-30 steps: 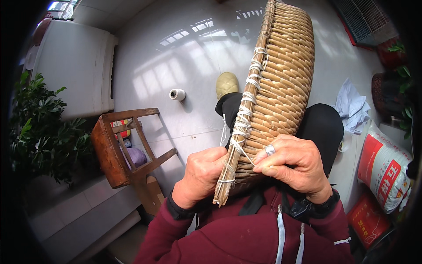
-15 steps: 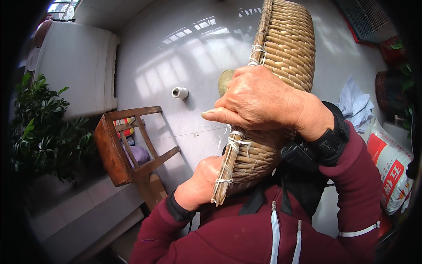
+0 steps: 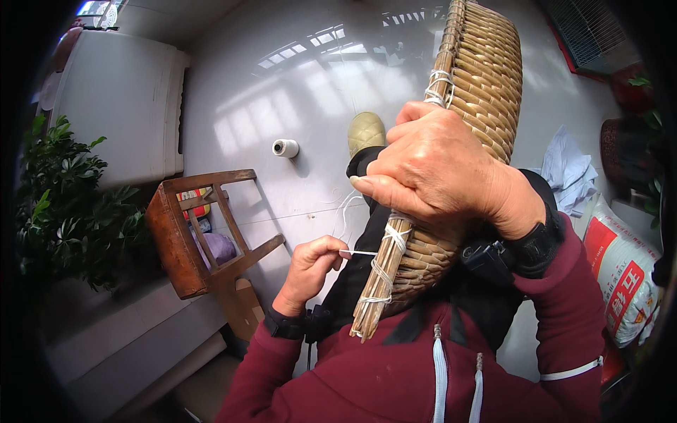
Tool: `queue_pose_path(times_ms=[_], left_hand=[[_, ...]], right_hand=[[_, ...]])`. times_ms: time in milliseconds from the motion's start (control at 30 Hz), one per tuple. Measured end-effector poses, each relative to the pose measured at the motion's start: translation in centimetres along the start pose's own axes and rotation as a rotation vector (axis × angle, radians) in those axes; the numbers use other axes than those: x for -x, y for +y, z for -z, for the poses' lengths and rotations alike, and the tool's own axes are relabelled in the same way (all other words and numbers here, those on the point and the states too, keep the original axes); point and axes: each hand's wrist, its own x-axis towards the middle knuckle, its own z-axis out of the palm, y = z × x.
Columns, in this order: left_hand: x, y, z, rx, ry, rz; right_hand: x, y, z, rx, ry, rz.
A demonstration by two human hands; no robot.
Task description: The person sits on the floor and repairs a woven basket by threading white string through its rim with a needle. They pull the string tight, tie knots, and trim excess string with scissors.
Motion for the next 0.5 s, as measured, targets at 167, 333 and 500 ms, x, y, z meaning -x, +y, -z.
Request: queue_pose_path(times_ms=[167, 333, 500], left_hand=[[0.0, 2.7, 1.2, -0.256, -0.109, 0.247], [0.1, 4.7, 2.1, 0.663, -0.472, 0.139], [-1.5, 5.2, -1.8, 1.653, 0.026, -0.056]], right_hand=[[1.0, -0.5, 1.1, -0.053, 0.051, -0.078], [1.2, -0.7, 1.2, -0.006, 0.085, -0.11], [1.1, -0.7, 1.0, 0.02, 0.091, -0.068]])
